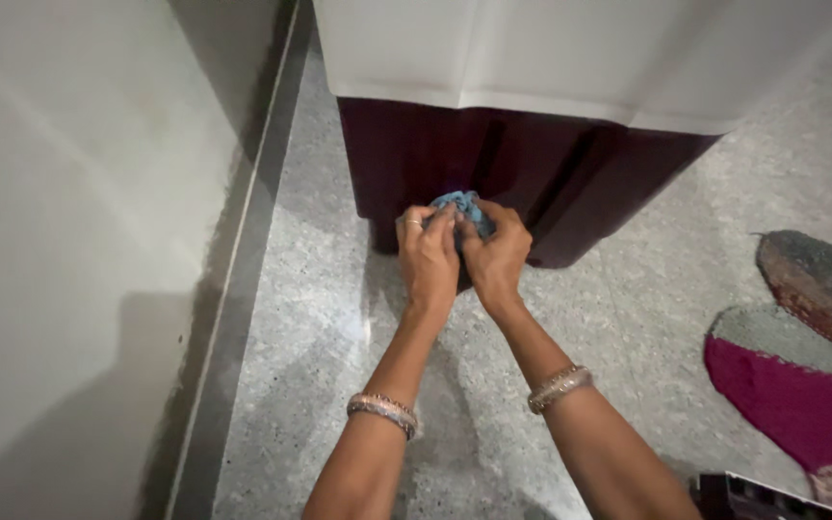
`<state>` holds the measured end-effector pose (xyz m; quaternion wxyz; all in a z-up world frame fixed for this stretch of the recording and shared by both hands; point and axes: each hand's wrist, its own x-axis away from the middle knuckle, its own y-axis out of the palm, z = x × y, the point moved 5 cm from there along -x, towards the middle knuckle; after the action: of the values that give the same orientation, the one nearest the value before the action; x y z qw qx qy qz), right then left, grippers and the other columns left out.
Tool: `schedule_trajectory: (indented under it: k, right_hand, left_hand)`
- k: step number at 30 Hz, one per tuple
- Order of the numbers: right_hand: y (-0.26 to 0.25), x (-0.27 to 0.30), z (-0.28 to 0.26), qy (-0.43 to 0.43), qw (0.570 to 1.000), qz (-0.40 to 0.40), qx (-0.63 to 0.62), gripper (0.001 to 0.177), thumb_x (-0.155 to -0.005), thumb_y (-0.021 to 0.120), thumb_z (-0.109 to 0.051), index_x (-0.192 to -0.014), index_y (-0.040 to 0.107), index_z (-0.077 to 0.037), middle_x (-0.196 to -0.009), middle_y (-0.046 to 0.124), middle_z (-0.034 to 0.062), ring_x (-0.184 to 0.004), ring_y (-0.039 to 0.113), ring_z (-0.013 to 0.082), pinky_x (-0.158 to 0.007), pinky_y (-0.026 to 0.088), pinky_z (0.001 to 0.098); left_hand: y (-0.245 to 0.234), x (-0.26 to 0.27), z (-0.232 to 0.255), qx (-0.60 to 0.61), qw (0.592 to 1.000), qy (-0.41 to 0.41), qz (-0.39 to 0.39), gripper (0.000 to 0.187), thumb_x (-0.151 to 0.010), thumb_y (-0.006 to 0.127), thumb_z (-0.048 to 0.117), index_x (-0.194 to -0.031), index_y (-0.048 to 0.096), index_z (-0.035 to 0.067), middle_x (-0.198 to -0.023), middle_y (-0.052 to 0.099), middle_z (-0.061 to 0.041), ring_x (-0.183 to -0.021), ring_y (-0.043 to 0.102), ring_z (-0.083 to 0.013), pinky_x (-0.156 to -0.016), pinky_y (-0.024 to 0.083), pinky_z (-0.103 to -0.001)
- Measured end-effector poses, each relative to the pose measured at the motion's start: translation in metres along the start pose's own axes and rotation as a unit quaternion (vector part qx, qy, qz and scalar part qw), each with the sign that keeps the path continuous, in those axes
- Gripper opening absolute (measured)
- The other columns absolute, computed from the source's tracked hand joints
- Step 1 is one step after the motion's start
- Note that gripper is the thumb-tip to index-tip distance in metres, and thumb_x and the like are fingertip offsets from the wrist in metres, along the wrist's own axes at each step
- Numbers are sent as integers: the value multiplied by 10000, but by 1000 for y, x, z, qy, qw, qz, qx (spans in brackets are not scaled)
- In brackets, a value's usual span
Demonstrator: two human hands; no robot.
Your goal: The person wipes the exterior of a white and maroon washing machine with a blue cloth, moving from the top down to the base. They then move to a white air cooler and wipe its top surface and control panel area with the same cloth.
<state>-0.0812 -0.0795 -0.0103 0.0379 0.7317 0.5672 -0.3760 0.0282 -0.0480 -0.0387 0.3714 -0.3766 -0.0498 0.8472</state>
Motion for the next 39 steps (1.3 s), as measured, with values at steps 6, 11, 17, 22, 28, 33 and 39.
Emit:
schedule_trajectory:
  k: [6,11,17,22,28,33,39]
  right_hand:
    - [-3,-5,-5,-9,1000,10,-8,289,-876,774,-94,-1152,753,-11,-998,720,178,-875,710,290,-799,560,387]
    - [15,14,22,5,1000,-1,-3,307,-847,782,-85,-1143,756,-7,-1008,716,188,-887,704,296,-805,559,391]
    - [12,13,22,39,999,-17,19,314,-849,794,-92,-1154,756,-27,-996,727,165,-824,709,262,-739,563,372]
    - [9,11,14,-24,999,18,-15,310,-885,769,-79,-1189,744,-25,-1019,720,163,-874,717,257,-781,574,365]
    - [38,37,64,91,994,-60,21,306,-831,789,-99,-1131,772,-36,-994,725,189,-877,728,288,-802,560,402]
    - [28,44,62,33,999,-30,19,320,-843,766,-71,-1163,757,-50,-1020,724,191,-900,709,333,-822,557,415]
    - [51,60,90,67,996,-45,35,283,-795,794,-46,-1075,752,-40,-1015,724,191,-900,705,335,-811,546,420]
  left_hand:
    - [1,-8,10,18,997,45,53,250,-966,684,41,-1204,752,82,-1157,617,-83,-1101,591,-295,-914,557,-404]
    - [10,10,-12,-5,1000,15,4,255,-936,679,17,-1168,765,78,-1124,623,-93,-1089,583,-311,-891,549,-416]
    - [6,13,-13,27,999,9,-15,285,-961,659,18,-1229,738,73,-1175,598,-91,-1128,589,-301,-894,586,-383]
    - [13,6,-9,5,999,28,30,269,-962,683,26,-1218,746,80,-1193,598,-80,-1128,588,-302,-897,589,-393]
    - [27,33,-45,-62,996,-29,-57,304,-875,696,-8,-1158,767,76,-1120,629,-74,-1080,595,-304,-909,538,-425]
    - [23,41,-46,7,1000,8,-1,268,-927,676,-9,-1182,727,56,-1161,620,-94,-1110,591,-315,-930,526,-418]
    - [52,58,-88,30,991,-103,-77,256,-956,622,-1,-1167,733,93,-1177,640,-84,-1085,662,-302,-912,561,-420]
